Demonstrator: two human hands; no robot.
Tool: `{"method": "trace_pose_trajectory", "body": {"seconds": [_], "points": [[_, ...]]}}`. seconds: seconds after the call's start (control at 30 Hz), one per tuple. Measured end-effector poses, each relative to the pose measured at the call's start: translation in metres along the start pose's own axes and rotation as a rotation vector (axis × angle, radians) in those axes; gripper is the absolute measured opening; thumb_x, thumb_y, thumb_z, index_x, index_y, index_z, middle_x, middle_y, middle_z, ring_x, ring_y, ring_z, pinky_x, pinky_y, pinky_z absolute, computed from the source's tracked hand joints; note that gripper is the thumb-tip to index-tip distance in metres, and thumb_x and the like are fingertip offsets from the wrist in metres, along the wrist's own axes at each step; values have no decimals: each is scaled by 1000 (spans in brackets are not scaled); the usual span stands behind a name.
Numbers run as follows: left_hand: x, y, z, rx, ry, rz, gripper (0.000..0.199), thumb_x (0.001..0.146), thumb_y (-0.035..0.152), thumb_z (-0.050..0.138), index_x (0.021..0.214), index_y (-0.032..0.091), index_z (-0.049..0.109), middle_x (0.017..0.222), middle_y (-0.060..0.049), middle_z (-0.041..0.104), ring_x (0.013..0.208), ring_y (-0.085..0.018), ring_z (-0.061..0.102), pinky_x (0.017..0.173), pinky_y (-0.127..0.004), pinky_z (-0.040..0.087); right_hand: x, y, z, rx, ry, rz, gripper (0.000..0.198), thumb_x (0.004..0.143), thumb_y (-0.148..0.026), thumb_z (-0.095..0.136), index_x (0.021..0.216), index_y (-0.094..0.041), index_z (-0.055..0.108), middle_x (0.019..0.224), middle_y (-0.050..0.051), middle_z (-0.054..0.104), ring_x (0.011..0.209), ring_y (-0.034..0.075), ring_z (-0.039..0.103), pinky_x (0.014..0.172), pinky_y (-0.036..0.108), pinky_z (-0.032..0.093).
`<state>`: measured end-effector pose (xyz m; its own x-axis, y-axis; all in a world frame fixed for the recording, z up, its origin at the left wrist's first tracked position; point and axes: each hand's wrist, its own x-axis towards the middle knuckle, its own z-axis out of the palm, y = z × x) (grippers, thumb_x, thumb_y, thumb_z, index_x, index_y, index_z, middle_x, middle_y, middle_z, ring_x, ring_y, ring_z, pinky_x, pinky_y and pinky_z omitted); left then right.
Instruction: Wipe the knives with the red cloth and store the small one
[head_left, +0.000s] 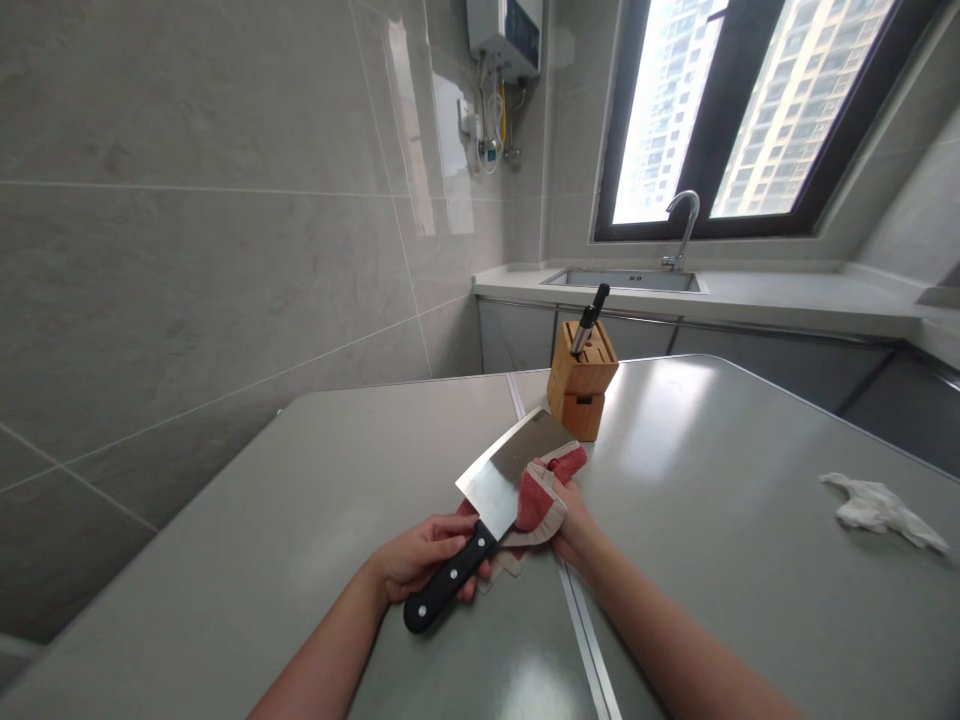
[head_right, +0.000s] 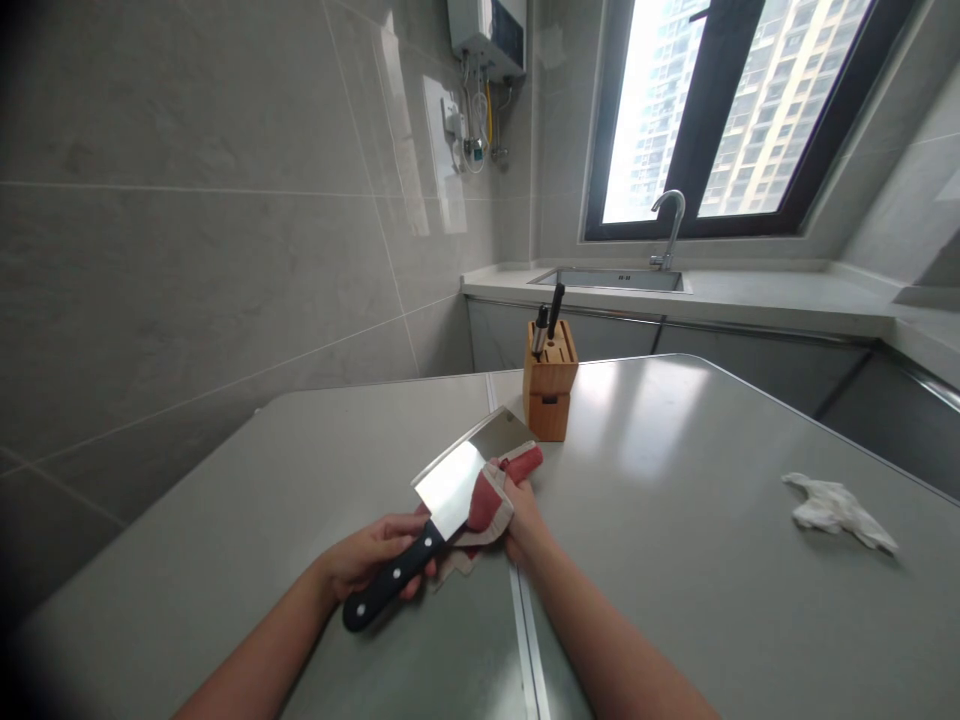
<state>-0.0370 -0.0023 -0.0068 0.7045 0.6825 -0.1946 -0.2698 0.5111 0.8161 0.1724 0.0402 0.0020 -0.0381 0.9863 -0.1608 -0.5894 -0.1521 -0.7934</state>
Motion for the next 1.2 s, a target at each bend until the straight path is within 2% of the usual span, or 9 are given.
{"method": "trace_pose_trajectory", "body": {"seconds": [0.13, 0.27, 0.43, 0.7, 0.83, 1.03, 1.2], "points": [[1, -1, 0, -1, 1, 20, 45, 79, 27, 65, 118, 8, 53, 92, -17, 66, 66, -18, 67, 60, -25, 52, -1, -3, 1, 18, -46, 89, 34, 50, -30, 81, 67, -18, 53, 52, -4, 57, 44, 10, 50, 44, 22, 40], [0, -1, 2, 8, 4, 29, 42, 79, 27, 65, 116, 8, 55, 90, -16, 66, 66, -17, 67, 61, -25, 52, 0, -2, 0, 7, -52, 82, 35, 52, -27, 81, 73, -18, 54, 57, -3, 61, 47, 11, 53, 46, 23, 42], [0, -1, 2, 28, -10, 5, 39, 78, 28, 66, 112, 9, 58, 91, -17, 67, 67, -18, 68, 59, -25, 51, 1, -2, -1, 67, -29, 45, 35, 54, -31, 81, 72, -18, 54, 57, -3, 62, 48, 12, 55, 49, 24, 45], [-1, 1, 4, 36, -47, -15, 35, 76, 27, 68, 105, 9, 61, 87, -15, 68, 64, -19, 68, 53, -23, 51, 9, 3, -9, 174, 31, 83, 34, 60, -43, 76, 76, -19, 57, 67, 1, 66, 61, 17, 61, 62, 32, 50], [-2, 2, 5, 27, -47, -21, 35, 75, 27, 69, 104, 9, 62, 85, -16, 68, 62, -19, 68, 52, -23, 52, 9, 3, -8, 202, 55, 99, 34, 61, -46, 74, 75, -20, 57, 66, 1, 66, 61, 18, 61, 64, 32, 51], [-2, 1, 2, 13, -43, -26, 36, 75, 27, 70, 105, 10, 61, 86, -15, 69, 63, -20, 68, 52, -24, 52, 9, -1, -7, 208, 101, 110, 31, 63, -47, 71, 64, -21, 53, 54, -3, 61, 49, 15, 56, 55, 29, 48], [-2, -2, -3, 18, -31, -14, 36, 75, 29, 69, 104, 9, 60, 88, -17, 69, 64, -20, 69, 53, -24, 52, 7, -7, -5, 125, 46, 156, 28, 67, -41, 67, 57, -22, 49, 45, -3, 55, 39, 13, 49, 43, 27, 42]]}}
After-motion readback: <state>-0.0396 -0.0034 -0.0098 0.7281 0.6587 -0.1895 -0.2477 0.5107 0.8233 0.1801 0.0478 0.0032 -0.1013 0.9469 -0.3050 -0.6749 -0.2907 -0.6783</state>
